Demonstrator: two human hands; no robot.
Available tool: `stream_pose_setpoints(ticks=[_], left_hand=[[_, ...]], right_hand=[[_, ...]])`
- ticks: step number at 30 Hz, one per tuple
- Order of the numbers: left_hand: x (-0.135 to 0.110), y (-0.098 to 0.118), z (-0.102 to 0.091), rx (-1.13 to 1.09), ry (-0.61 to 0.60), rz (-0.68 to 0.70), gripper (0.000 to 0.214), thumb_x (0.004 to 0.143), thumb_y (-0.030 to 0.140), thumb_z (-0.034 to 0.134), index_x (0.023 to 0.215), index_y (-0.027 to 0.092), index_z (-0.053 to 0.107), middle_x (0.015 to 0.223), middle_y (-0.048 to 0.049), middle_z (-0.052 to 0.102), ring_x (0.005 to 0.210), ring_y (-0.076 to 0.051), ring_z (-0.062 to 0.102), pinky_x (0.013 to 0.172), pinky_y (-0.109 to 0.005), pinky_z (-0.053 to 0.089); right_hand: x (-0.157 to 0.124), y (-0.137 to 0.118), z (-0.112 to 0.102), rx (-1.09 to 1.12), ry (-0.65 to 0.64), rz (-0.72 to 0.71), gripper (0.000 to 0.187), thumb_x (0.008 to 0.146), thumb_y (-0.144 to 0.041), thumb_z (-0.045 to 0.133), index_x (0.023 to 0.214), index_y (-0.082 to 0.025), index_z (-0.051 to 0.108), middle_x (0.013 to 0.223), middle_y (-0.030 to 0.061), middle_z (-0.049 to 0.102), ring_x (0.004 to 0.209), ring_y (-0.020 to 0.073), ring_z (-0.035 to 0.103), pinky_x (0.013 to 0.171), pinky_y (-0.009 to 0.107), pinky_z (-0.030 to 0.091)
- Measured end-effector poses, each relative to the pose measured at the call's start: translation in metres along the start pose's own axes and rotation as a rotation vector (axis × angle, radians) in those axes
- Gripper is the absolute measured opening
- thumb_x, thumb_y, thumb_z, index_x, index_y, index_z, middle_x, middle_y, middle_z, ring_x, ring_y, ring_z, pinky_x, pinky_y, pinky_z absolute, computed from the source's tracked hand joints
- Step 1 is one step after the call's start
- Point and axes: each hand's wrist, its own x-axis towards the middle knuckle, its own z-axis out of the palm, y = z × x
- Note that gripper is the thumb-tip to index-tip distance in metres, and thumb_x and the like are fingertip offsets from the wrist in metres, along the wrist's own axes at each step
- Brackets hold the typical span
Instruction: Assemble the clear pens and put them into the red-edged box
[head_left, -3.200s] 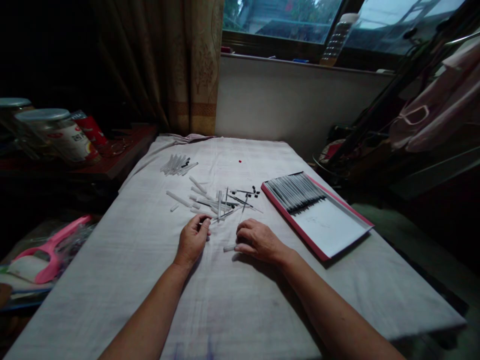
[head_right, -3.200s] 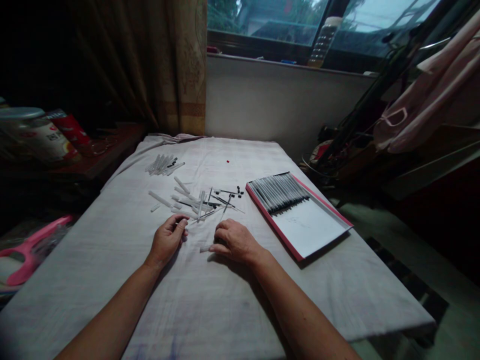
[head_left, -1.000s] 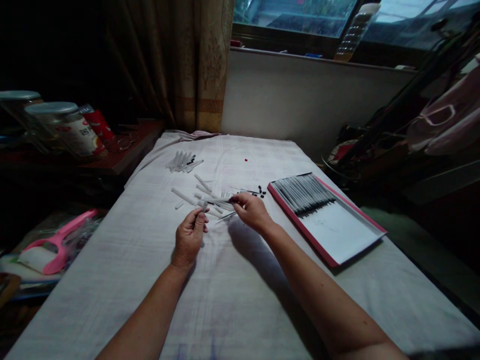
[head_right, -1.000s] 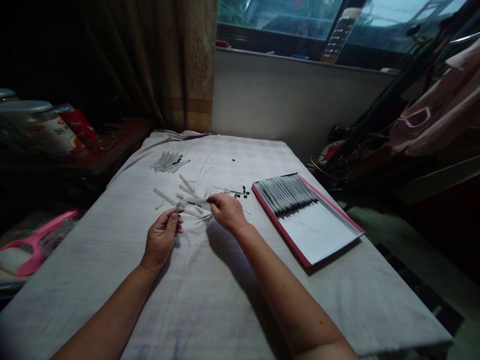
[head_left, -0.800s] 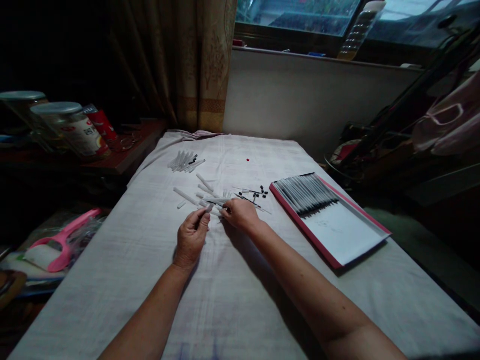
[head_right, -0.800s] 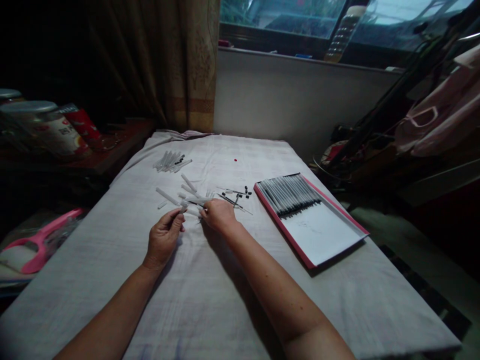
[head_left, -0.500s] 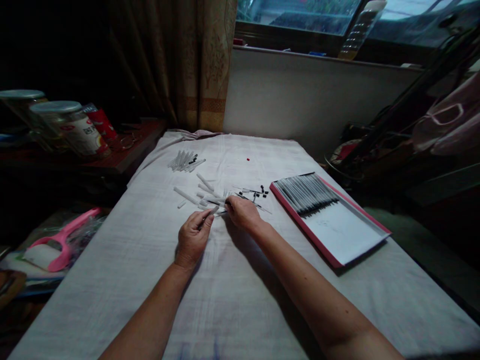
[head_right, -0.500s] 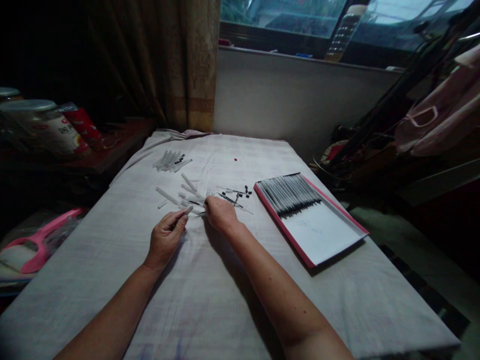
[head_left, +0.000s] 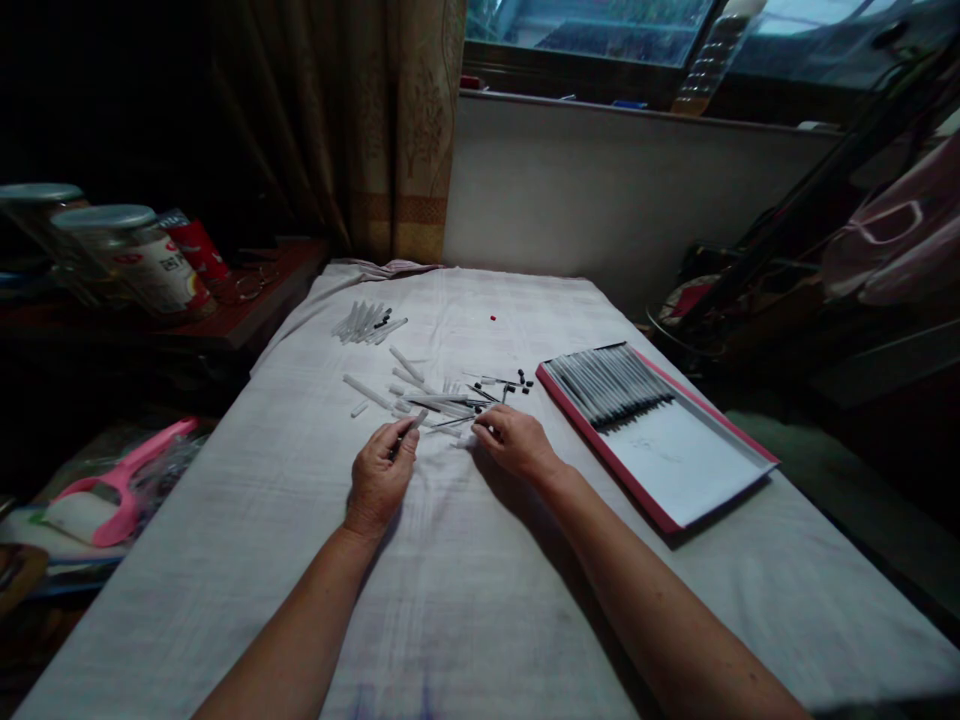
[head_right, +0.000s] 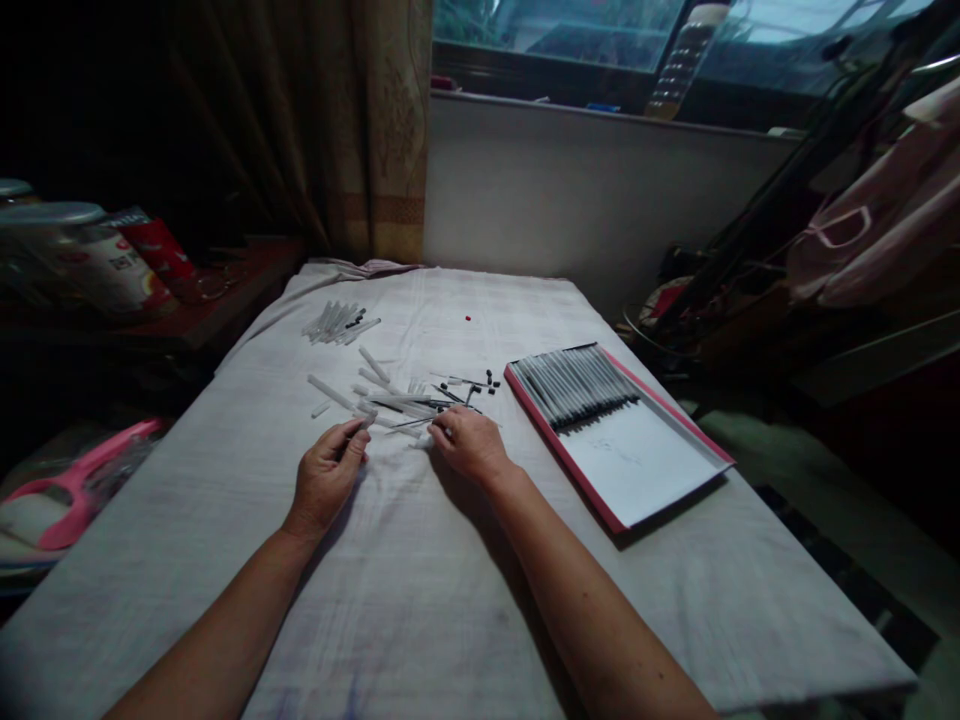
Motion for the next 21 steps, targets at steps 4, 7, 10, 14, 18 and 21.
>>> stream_pose_setpoints(ticks=[4, 7, 10, 14, 18, 21], left_hand=[[-0.001, -0.001, 0.002, 0.005, -0.018, 0.006, 0.029, 0.087, 0.038, 0.056, 0.102, 0.018, 0.07, 0.095, -0.0065, 0.071, 0.086, -0.019, 0.068, 0.071, -0.026, 0.054], [-0.001, -0.002, 0.003, 0.015, -0.028, 0.043, 0.028, 0.088, 0.037, 0.055, 0.102, 0.019, 0.07, 0.094, -0.0057, 0.071, 0.086, -0.018, 0.067, 0.075, -0.028, 0.055], [-0.001, -0.002, 0.003, 0.029, -0.032, 0.092, 0.026, 0.088, 0.035, 0.055, 0.101, 0.018, 0.071, 0.092, -0.0051, 0.072, 0.086, -0.018, 0.067, 0.079, -0.028, 0.054], [-0.001, -0.003, 0.003, 0.045, -0.039, 0.102, 0.025, 0.089, 0.034, 0.056, 0.103, 0.019, 0.071, 0.091, -0.0048, 0.071, 0.083, -0.017, 0.067, 0.077, -0.027, 0.055], [-0.001, -0.002, 0.003, 0.07, -0.044, 0.139, 0.023, 0.089, 0.032, 0.057, 0.103, 0.019, 0.071, 0.092, -0.0047, 0.071, 0.083, -0.016, 0.068, 0.077, -0.026, 0.055], [-0.002, 0.0, 0.003, 0.093, -0.07, 0.208, 0.022, 0.09, 0.029, 0.057, 0.104, 0.019, 0.071, 0.093, -0.0047, 0.072, 0.086, -0.016, 0.068, 0.08, -0.026, 0.054]], right_hand=[[0.028, 0.017, -0.011, -0.095, 0.045, 0.128, 0.027, 0.094, -0.033, 0.05, 0.105, -0.024, 0.073, 0.104, 0.0076, 0.07, 0.087, 0.0193, 0.065, 0.07, 0.027, 0.043], [0.053, 0.026, -0.014, -0.167, 0.013, 0.167, 0.03, 0.093, -0.032, 0.049, 0.113, -0.027, 0.071, 0.112, 0.0071, 0.069, 0.093, 0.0204, 0.066, 0.07, 0.026, 0.044], [0.072, 0.027, -0.009, -0.202, -0.05, 0.168, 0.031, 0.092, -0.038, 0.051, 0.111, -0.027, 0.072, 0.112, 0.0086, 0.07, 0.096, 0.0223, 0.066, 0.073, 0.027, 0.045], [0.083, 0.024, -0.003, -0.186, -0.073, 0.204, 0.026, 0.089, -0.033, 0.054, 0.102, -0.024, 0.075, 0.11, 0.0104, 0.071, 0.095, 0.0231, 0.066, 0.074, 0.028, 0.045], [0.073, 0.023, -0.005, -0.08, 0.004, 0.204, 0.024, 0.087, -0.025, 0.055, 0.105, -0.021, 0.071, 0.101, 0.0087, 0.074, 0.09, 0.0205, 0.067, 0.075, 0.028, 0.046], [0.047, 0.019, -0.005, 0.32, 0.124, 0.14, 0.015, 0.08, -0.02, 0.06, 0.09, -0.019, 0.071, 0.084, 0.0048, 0.074, 0.076, 0.0169, 0.065, 0.07, 0.026, 0.046]])
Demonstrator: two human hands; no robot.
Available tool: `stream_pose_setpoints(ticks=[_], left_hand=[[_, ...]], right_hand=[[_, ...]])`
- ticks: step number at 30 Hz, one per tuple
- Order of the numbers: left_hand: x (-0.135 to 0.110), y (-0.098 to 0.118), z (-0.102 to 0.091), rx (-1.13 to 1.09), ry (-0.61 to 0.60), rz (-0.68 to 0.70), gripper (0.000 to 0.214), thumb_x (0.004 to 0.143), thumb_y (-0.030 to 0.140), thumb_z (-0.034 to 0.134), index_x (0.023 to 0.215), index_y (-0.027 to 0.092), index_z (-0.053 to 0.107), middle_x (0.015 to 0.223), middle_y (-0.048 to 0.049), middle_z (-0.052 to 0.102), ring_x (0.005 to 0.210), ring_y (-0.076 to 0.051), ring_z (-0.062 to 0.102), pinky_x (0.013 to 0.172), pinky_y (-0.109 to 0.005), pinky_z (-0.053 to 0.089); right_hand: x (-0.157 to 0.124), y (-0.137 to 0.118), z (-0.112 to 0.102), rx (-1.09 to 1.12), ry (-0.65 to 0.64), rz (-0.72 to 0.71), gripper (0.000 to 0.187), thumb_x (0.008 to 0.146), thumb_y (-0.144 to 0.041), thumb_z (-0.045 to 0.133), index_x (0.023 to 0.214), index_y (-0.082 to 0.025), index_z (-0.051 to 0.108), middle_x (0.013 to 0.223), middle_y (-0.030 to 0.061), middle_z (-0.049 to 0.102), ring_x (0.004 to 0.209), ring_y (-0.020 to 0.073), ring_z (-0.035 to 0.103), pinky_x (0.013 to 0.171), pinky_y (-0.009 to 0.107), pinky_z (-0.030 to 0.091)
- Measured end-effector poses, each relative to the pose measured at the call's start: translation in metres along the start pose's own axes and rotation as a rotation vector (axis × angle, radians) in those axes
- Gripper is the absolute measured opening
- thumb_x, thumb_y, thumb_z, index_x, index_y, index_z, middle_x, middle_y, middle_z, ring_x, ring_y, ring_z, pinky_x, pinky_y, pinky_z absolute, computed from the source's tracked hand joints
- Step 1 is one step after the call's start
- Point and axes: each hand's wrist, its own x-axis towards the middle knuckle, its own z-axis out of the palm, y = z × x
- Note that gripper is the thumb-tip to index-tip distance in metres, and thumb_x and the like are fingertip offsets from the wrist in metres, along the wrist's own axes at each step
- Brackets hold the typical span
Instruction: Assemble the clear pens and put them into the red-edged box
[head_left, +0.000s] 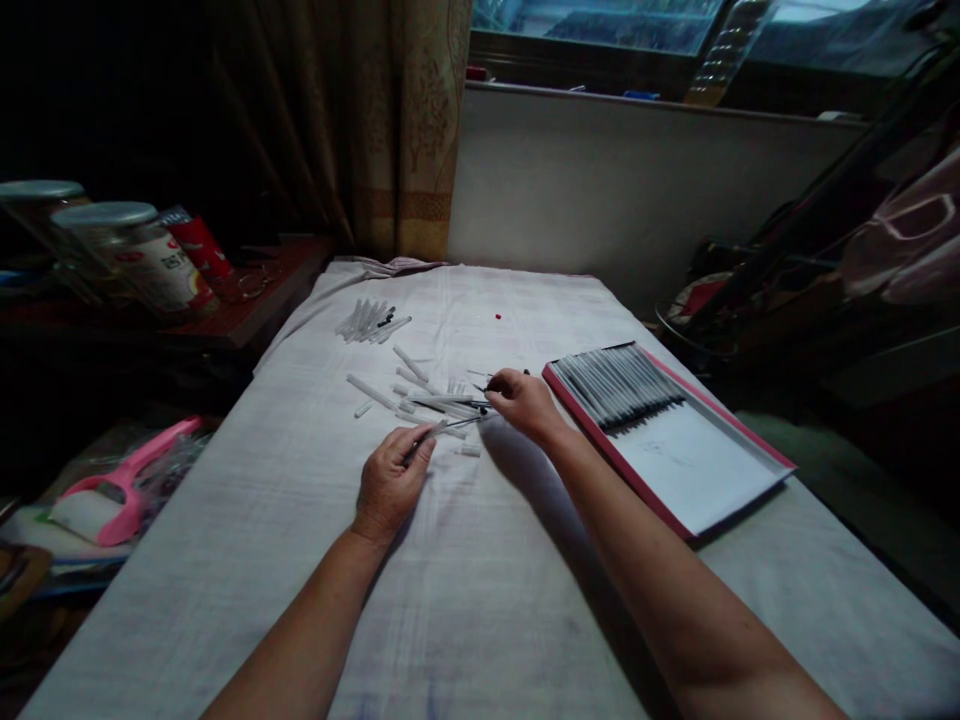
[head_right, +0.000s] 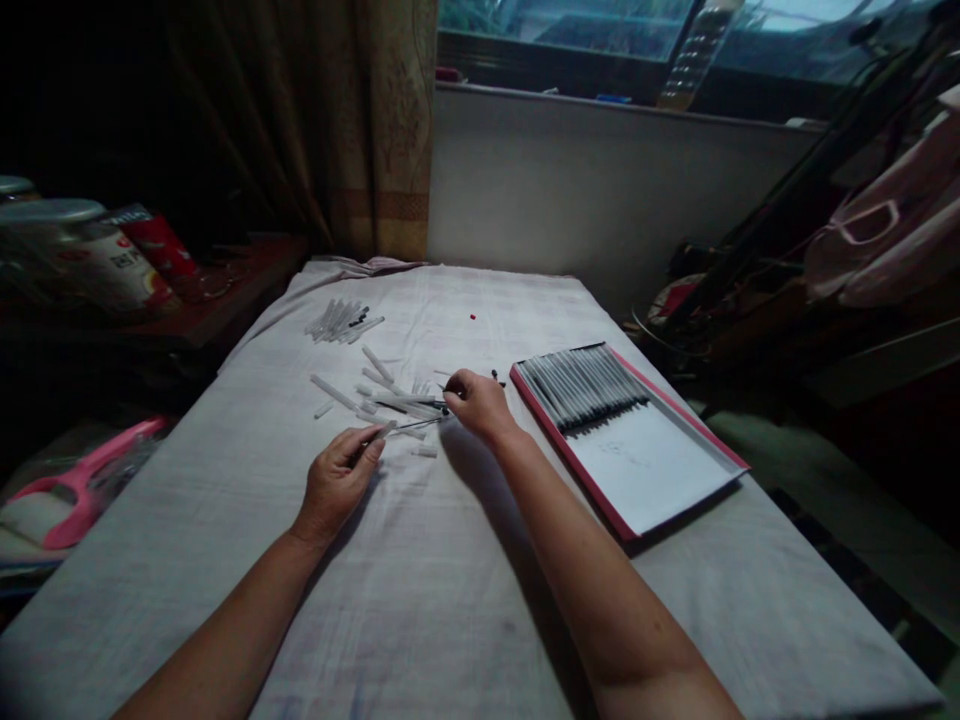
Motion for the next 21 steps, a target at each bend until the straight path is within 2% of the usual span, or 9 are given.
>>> stream_pose_setpoints(ticks=[2, 4, 6, 8, 12, 14, 17, 21], left_hand=[[-0.002, 0.003, 0.0, 0.019, -0.034, 0.052, 0.021, 0.091, 0.028, 0.057, 0.105, 0.02, 0.071, 0.094, -0.0044, 0.072, 0.088, -0.016, 0.068, 0.082, -0.026, 0.054], [-0.004, 0.006, 0.001, 0.033, -0.074, 0.101, 0.022, 0.091, 0.028, 0.056, 0.107, 0.022, 0.07, 0.096, -0.0042, 0.072, 0.09, -0.016, 0.068, 0.083, -0.026, 0.053], [-0.006, 0.009, 0.002, 0.037, -0.11, 0.129, 0.022, 0.092, 0.028, 0.056, 0.109, 0.023, 0.069, 0.1, -0.0045, 0.073, 0.093, -0.017, 0.068, 0.084, -0.027, 0.053], [-0.008, 0.013, 0.002, 0.017, -0.117, 0.099, 0.022, 0.092, 0.029, 0.054, 0.108, 0.022, 0.068, 0.099, -0.0048, 0.073, 0.092, -0.017, 0.069, 0.083, -0.028, 0.053], [-0.005, 0.019, 0.001, -0.169, -0.053, -0.141, 0.021, 0.094, 0.035, 0.05, 0.102, 0.02, 0.061, 0.091, -0.0039, 0.074, 0.076, -0.015, 0.07, 0.071, -0.027, 0.054], [0.0, 0.02, -0.001, -0.325, 0.027, -0.257, 0.022, 0.094, 0.04, 0.049, 0.097, 0.02, 0.057, 0.096, -0.0049, 0.074, 0.079, -0.015, 0.07, 0.072, -0.027, 0.054], [0.007, 0.016, -0.003, -0.546, 0.147, -0.422, 0.028, 0.088, 0.048, 0.055, 0.093, 0.02, 0.052, 0.101, -0.006, 0.074, 0.074, -0.014, 0.071, 0.062, -0.023, 0.051], [0.011, 0.014, -0.004, -0.711, 0.181, -0.596, 0.04, 0.077, 0.053, 0.066, 0.095, 0.021, 0.05, 0.1, -0.0059, 0.073, 0.069, -0.014, 0.07, 0.054, -0.02, 0.049]], right_hand=[[-0.025, -0.001, 0.001, 0.315, 0.005, -0.037, 0.013, 0.078, -0.023, 0.061, 0.085, -0.018, 0.071, 0.077, 0.0031, 0.072, 0.069, 0.0154, 0.063, 0.065, 0.026, 0.047], [-0.051, -0.004, 0.003, 0.534, -0.002, -0.047, 0.018, 0.078, -0.028, 0.061, 0.088, -0.018, 0.071, 0.08, 0.0038, 0.071, 0.071, 0.0156, 0.063, 0.066, 0.027, 0.048], [-0.073, -0.008, 0.006, 0.65, 0.014, -0.023, 0.021, 0.077, -0.032, 0.062, 0.091, -0.018, 0.072, 0.085, 0.005, 0.071, 0.075, 0.0163, 0.063, 0.067, 0.028, 0.049], [-0.088, -0.011, 0.01, 0.711, 0.041, 0.033, 0.022, 0.077, -0.033, 0.063, 0.091, -0.019, 0.072, 0.086, 0.0051, 0.07, 0.075, 0.0164, 0.062, 0.067, 0.028, 0.049], [-0.101, -0.012, 0.019, 0.777, 0.069, 0.143, 0.022, 0.074, -0.034, 0.065, 0.09, -0.019, 0.07, 0.08, 0.0032, 0.068, 0.071, 0.0156, 0.06, 0.064, 0.028, 0.048], [-0.101, -0.012, 0.023, 0.812, 0.058, 0.177, 0.022, 0.072, -0.035, 0.067, 0.087, -0.019, 0.069, 0.076, 0.002, 0.067, 0.066, 0.0144, 0.058, 0.062, 0.027, 0.047], [-0.099, -0.014, 0.027, 0.892, 0.017, 0.229, 0.022, 0.069, -0.035, 0.069, 0.084, -0.018, 0.069, 0.071, 0.0006, 0.066, 0.06, 0.0123, 0.055, 0.057, 0.025, 0.045], [-0.099, -0.017, 0.031, 0.944, -0.002, 0.257, 0.022, 0.067, -0.035, 0.071, 0.082, -0.019, 0.069, 0.068, -0.0006, 0.064, 0.059, 0.0119, 0.054, 0.055, 0.025, 0.044]])
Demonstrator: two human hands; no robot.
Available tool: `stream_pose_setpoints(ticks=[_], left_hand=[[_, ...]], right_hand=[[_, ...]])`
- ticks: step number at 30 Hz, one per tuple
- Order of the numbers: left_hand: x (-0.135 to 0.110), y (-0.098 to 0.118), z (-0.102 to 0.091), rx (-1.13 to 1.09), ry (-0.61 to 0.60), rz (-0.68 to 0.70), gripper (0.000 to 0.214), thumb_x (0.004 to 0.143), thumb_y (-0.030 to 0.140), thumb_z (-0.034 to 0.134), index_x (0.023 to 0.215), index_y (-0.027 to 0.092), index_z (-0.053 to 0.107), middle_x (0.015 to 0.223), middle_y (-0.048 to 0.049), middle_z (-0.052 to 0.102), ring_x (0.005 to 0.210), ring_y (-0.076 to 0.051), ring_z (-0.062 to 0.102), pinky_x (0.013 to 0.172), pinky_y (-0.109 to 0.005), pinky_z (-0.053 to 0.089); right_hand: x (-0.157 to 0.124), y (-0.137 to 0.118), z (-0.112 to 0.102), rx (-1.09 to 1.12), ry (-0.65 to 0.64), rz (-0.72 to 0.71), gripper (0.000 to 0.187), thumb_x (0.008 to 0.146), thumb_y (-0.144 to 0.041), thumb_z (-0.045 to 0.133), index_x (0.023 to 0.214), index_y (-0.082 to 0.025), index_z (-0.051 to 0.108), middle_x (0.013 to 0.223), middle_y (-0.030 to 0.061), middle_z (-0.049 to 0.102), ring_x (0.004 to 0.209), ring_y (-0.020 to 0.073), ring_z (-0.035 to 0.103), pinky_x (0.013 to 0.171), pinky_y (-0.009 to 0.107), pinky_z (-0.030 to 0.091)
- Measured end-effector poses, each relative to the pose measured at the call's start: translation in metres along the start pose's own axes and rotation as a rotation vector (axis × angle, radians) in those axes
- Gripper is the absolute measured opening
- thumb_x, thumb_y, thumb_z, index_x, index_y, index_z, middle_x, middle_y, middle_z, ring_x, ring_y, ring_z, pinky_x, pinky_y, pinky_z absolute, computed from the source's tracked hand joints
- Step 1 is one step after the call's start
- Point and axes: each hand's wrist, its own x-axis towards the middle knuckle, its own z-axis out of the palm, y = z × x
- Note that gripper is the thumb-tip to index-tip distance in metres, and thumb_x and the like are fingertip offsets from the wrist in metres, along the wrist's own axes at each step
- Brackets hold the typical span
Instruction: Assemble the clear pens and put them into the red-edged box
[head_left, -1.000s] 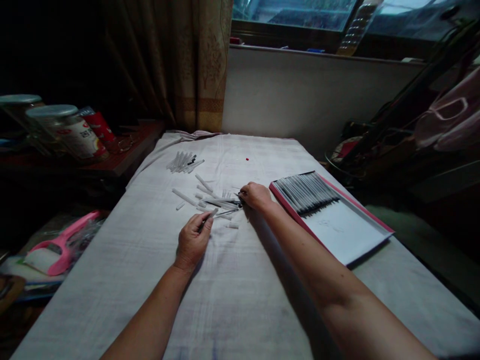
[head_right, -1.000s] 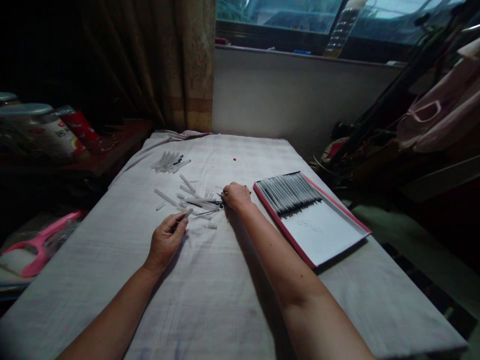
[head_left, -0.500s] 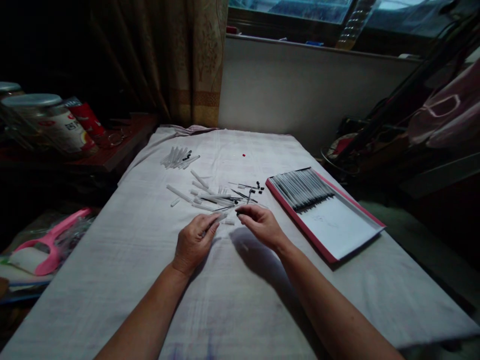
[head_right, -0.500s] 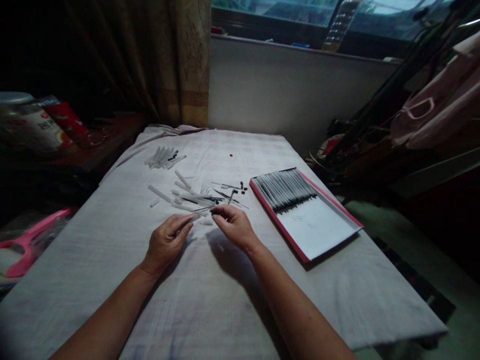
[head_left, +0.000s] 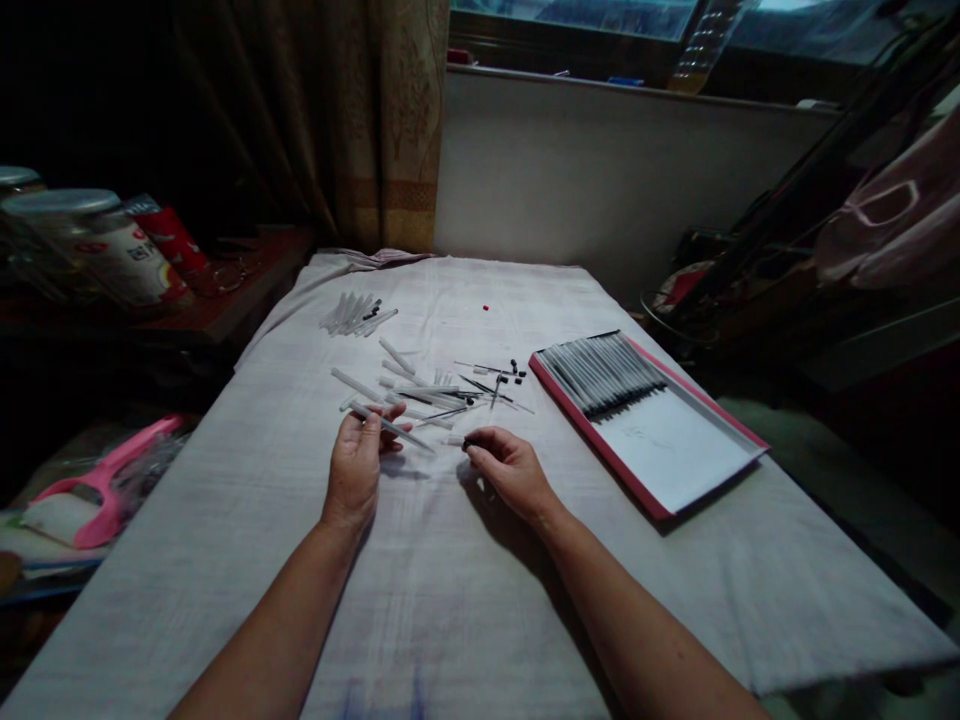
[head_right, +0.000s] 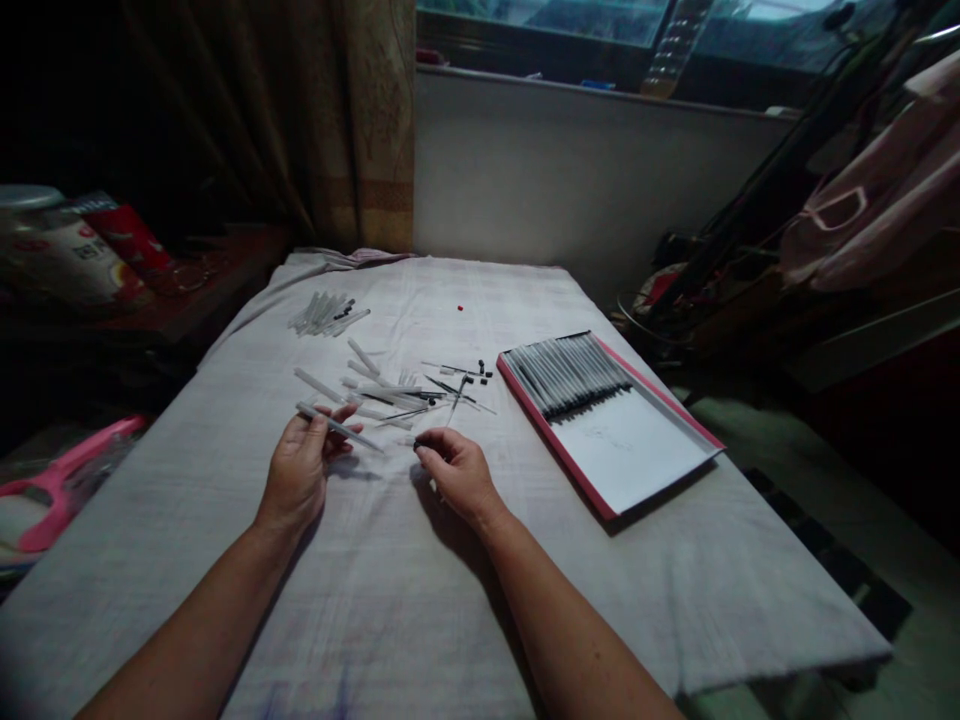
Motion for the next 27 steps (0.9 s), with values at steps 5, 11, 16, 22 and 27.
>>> stream_pose_setpoints(ticks=[5, 11, 16, 22, 27], left_hand=[[-0.008, 0.002, 0.003, 0.112, -0.094, 0.046, 0.036, 0.082, 0.053, 0.06, 0.095, 0.02, 0.052, 0.083, -0.0004, 0.069, 0.059, -0.011, 0.064, 0.055, -0.022, 0.05], [-0.018, -0.005, 0.001, 0.622, -0.366, 0.378, 0.027, 0.091, 0.04, 0.052, 0.102, 0.021, 0.067, 0.08, -0.0024, 0.07, 0.072, -0.016, 0.067, 0.067, -0.026, 0.054], [-0.022, -0.007, 0.002, 0.81, -0.464, 0.605, 0.025, 0.093, 0.034, 0.051, 0.105, 0.023, 0.07, 0.098, -0.0053, 0.075, 0.089, -0.018, 0.071, 0.081, -0.028, 0.055], [-0.023, -0.004, 0.002, 0.865, -0.471, 0.666, 0.025, 0.094, 0.031, 0.05, 0.107, 0.022, 0.069, 0.097, -0.0054, 0.075, 0.088, -0.017, 0.071, 0.08, -0.027, 0.056], [-0.024, -0.005, 0.001, 0.912, -0.499, 0.684, 0.025, 0.094, 0.031, 0.05, 0.109, 0.023, 0.069, 0.092, -0.004, 0.074, 0.082, -0.016, 0.07, 0.073, -0.025, 0.054]], right_hand=[[0.0, -0.005, 0.003, -0.002, 0.014, -0.013, 0.021, 0.066, -0.034, 0.071, 0.081, -0.019, 0.07, 0.07, -0.0002, 0.064, 0.061, 0.0121, 0.053, 0.058, 0.026, 0.044], [0.003, -0.023, 0.0, 0.101, -0.018, -0.019, 0.028, 0.067, -0.038, 0.072, 0.087, -0.02, 0.07, 0.069, -0.0006, 0.062, 0.061, 0.0117, 0.052, 0.055, 0.025, 0.043], [0.001, -0.022, -0.002, 0.062, -0.051, -0.04, 0.028, 0.07, -0.041, 0.071, 0.09, -0.02, 0.069, 0.07, -0.0002, 0.061, 0.061, 0.0121, 0.053, 0.055, 0.025, 0.044], [-0.002, -0.01, -0.001, -0.08, -0.047, -0.17, 0.026, 0.077, -0.04, 0.066, 0.093, -0.02, 0.069, 0.077, 0.0024, 0.066, 0.066, 0.0138, 0.056, 0.062, 0.027, 0.047], [-0.004, -0.014, -0.006, -0.317, -0.054, -0.396, 0.014, 0.083, -0.028, 0.06, 0.089, -0.021, 0.07, 0.087, 0.0053, 0.069, 0.081, 0.017, 0.062, 0.074, 0.029, 0.048]])
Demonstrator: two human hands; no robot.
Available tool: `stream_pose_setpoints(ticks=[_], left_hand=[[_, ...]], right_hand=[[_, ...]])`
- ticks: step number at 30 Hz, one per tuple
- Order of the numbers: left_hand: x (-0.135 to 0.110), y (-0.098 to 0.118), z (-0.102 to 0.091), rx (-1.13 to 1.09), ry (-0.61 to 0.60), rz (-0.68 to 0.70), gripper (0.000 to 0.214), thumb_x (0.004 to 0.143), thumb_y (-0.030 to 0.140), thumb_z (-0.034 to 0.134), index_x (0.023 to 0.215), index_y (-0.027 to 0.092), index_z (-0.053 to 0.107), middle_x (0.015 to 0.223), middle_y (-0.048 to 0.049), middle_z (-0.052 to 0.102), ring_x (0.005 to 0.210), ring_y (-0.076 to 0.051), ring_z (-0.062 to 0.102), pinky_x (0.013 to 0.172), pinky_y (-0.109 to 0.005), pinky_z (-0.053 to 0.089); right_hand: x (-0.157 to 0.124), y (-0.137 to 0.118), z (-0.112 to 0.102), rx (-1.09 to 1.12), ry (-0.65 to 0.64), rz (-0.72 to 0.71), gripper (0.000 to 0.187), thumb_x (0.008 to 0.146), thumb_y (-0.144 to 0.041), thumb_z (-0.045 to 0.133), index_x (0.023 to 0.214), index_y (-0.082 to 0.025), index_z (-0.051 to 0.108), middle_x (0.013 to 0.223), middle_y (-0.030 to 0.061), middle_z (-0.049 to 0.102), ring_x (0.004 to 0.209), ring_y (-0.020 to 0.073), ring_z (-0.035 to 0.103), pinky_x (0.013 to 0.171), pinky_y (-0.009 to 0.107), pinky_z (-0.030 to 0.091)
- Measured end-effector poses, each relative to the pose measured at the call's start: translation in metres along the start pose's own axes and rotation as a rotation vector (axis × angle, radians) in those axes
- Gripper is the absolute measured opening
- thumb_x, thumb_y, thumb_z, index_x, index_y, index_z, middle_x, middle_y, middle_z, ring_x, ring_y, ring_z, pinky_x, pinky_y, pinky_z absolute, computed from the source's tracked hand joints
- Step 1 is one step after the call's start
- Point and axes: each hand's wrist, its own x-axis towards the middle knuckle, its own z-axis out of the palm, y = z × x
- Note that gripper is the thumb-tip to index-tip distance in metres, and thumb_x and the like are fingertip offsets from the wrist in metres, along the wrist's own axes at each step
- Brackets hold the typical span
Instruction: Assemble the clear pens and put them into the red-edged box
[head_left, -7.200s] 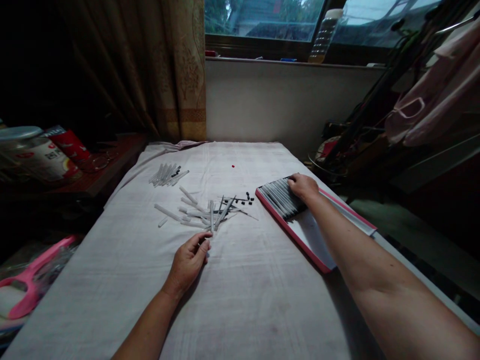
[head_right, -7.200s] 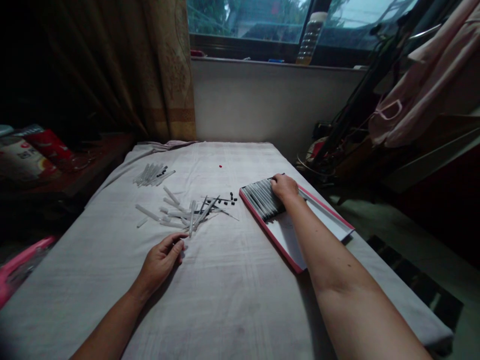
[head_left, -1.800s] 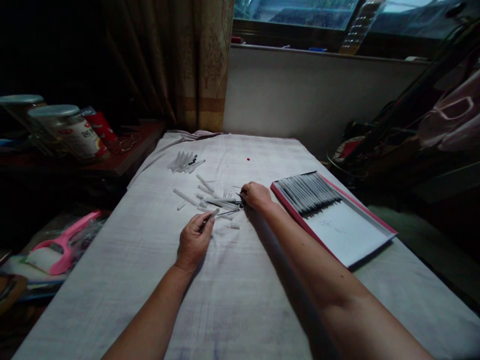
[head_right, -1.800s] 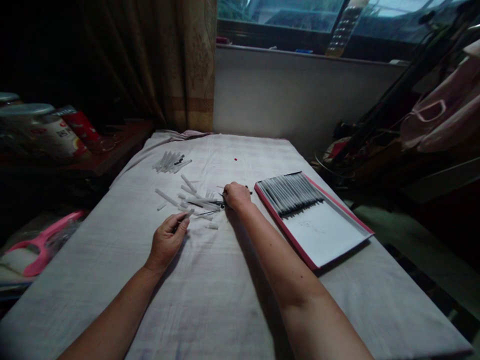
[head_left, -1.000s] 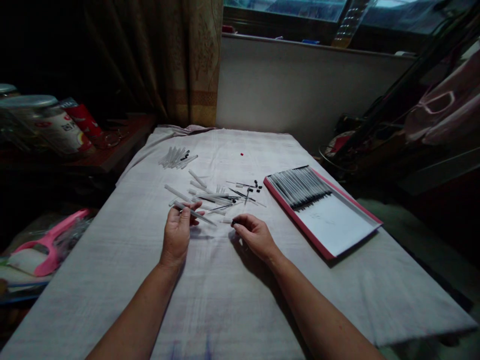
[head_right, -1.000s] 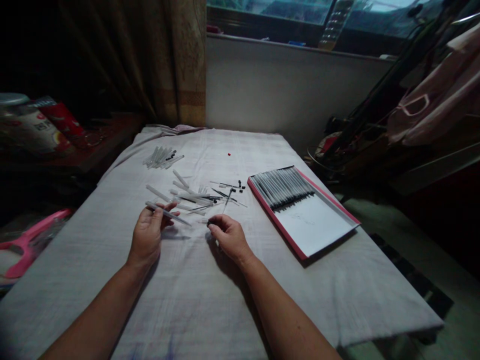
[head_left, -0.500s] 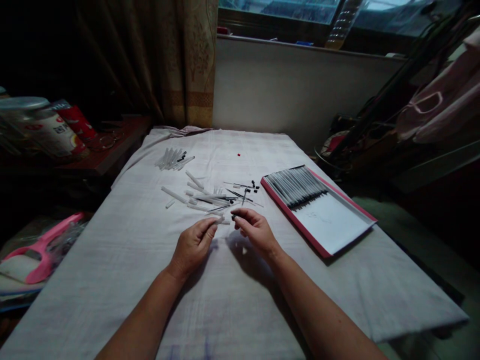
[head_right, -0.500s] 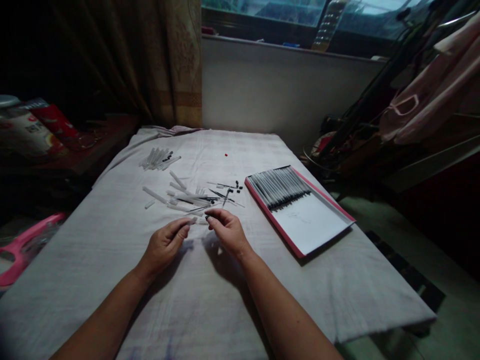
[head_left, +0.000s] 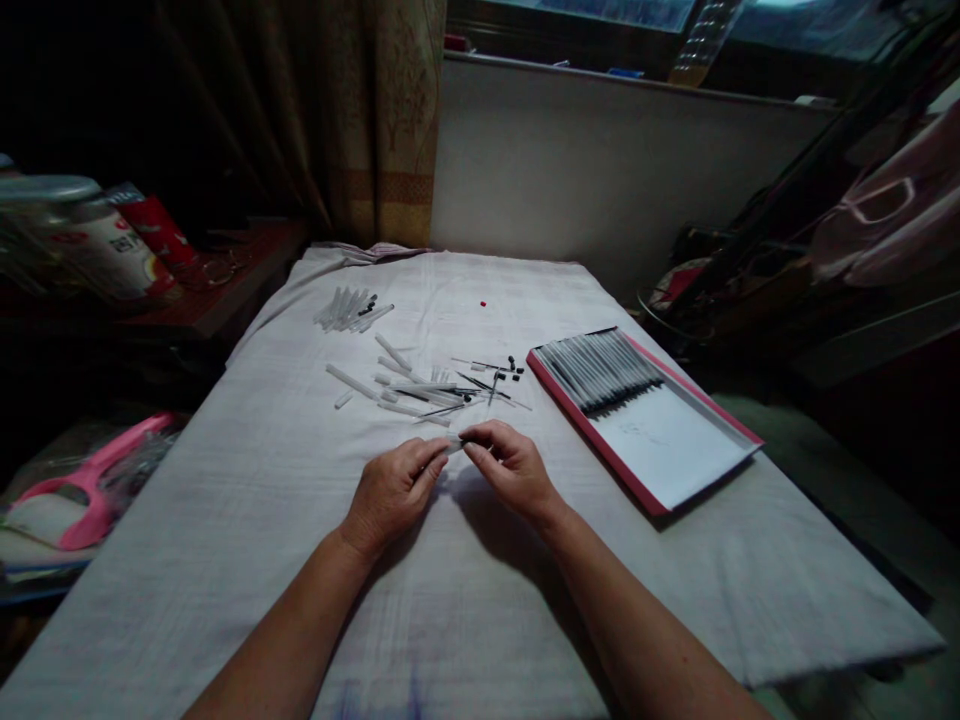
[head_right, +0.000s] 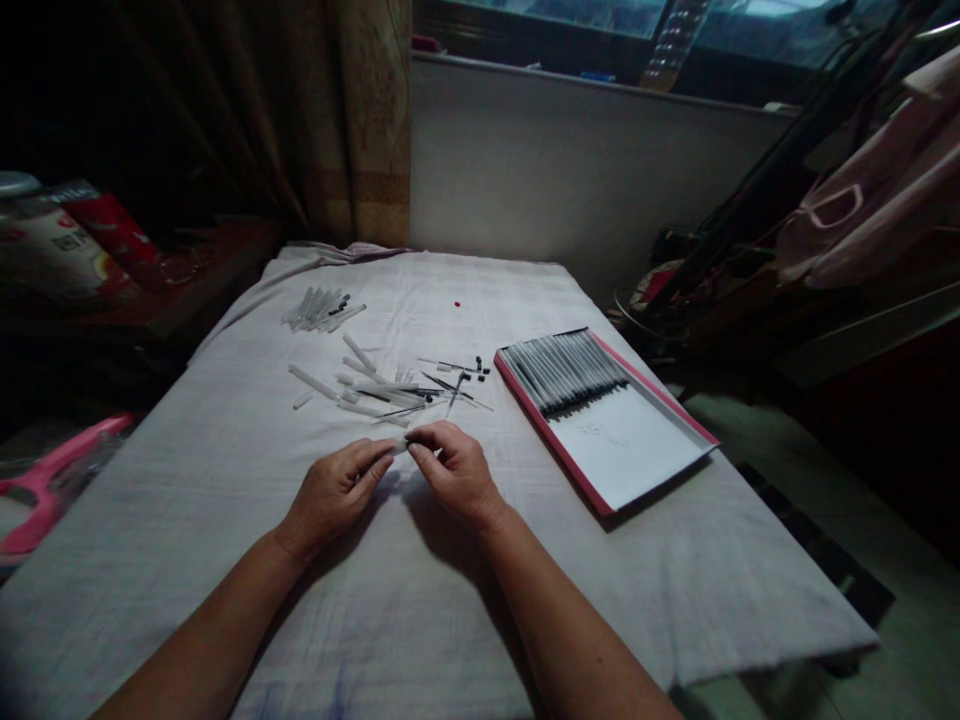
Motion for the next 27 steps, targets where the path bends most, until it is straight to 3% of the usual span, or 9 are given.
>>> stream_pose_setpoints(ticks=[4, 9, 14, 17, 20, 25, 27], left_hand=[[-0.001, 0.0, 0.001, 0.017, -0.04, 0.014, 0.024, 0.094, 0.03, 0.051, 0.109, 0.024, 0.069, 0.088, -0.0028, 0.073, 0.078, -0.015, 0.069, 0.07, -0.024, 0.053], [-0.002, 0.001, 0.002, 0.005, -0.085, 0.014, 0.023, 0.093, 0.028, 0.052, 0.109, 0.024, 0.069, 0.092, -0.003, 0.074, 0.08, -0.015, 0.069, 0.071, -0.024, 0.052], [-0.002, 0.001, 0.002, 0.024, -0.079, -0.006, 0.025, 0.094, 0.029, 0.051, 0.109, 0.023, 0.069, 0.089, -0.0032, 0.073, 0.078, -0.016, 0.069, 0.069, -0.025, 0.052], [-0.002, -0.001, 0.002, 0.015, -0.067, -0.014, 0.024, 0.094, 0.03, 0.051, 0.109, 0.024, 0.069, 0.088, -0.0029, 0.073, 0.078, -0.015, 0.068, 0.07, -0.024, 0.052], [-0.002, -0.001, 0.003, 0.004, -0.058, -0.011, 0.024, 0.093, 0.03, 0.052, 0.109, 0.025, 0.069, 0.089, -0.0028, 0.073, 0.079, -0.015, 0.069, 0.071, -0.024, 0.052], [-0.002, -0.002, 0.003, 0.013, -0.056, -0.008, 0.023, 0.094, 0.029, 0.051, 0.108, 0.024, 0.069, 0.09, -0.0027, 0.073, 0.079, -0.015, 0.069, 0.071, -0.024, 0.052], [-0.002, -0.002, 0.003, 0.013, -0.062, -0.008, 0.023, 0.093, 0.028, 0.052, 0.108, 0.024, 0.069, 0.09, -0.0028, 0.073, 0.079, -0.015, 0.069, 0.071, -0.024, 0.052]], right_hand=[[0.0, -0.002, -0.006, -0.131, -0.057, -0.057, 0.014, 0.086, -0.029, 0.058, 0.081, -0.02, 0.068, 0.078, 0.0039, 0.068, 0.073, 0.0156, 0.06, 0.069, 0.027, 0.046], [0.0, 0.001, -0.012, -0.291, -0.136, -0.009, 0.034, 0.09, -0.037, 0.052, 0.062, -0.02, 0.06, 0.06, 0.0008, 0.059, 0.059, 0.0131, 0.053, 0.06, 0.026, 0.04], [0.0, -0.001, -0.015, -0.153, -0.162, 0.014, 0.018, 0.088, -0.032, 0.052, 0.095, -0.021, 0.065, 0.08, 0.002, 0.067, 0.069, 0.014, 0.059, 0.063, 0.024, 0.044], [0.0, -0.001, -0.014, -0.164, -0.175, 0.02, 0.014, 0.086, -0.03, 0.055, 0.086, -0.021, 0.064, 0.073, 0.0007, 0.064, 0.065, 0.0134, 0.056, 0.061, 0.024, 0.042], [0.0, -0.001, -0.013, -0.234, -0.179, 0.029, 0.023, 0.089, -0.033, 0.052, 0.072, -0.021, 0.062, 0.066, 0.0002, 0.061, 0.064, 0.0133, 0.054, 0.063, 0.025, 0.042], [0.0, 0.0, -0.015, -0.189, -0.18, 0.001, 0.013, 0.087, -0.028, 0.055, 0.093, -0.02, 0.063, 0.077, 0.0004, 0.064, 0.066, 0.0125, 0.055, 0.061, 0.023, 0.042], [0.0, 0.0, -0.015, -0.19, -0.176, -0.013, 0.011, 0.087, -0.028, 0.055, 0.089, -0.02, 0.063, 0.075, 0.0003, 0.064, 0.066, 0.0126, 0.055, 0.061, 0.023, 0.042]])
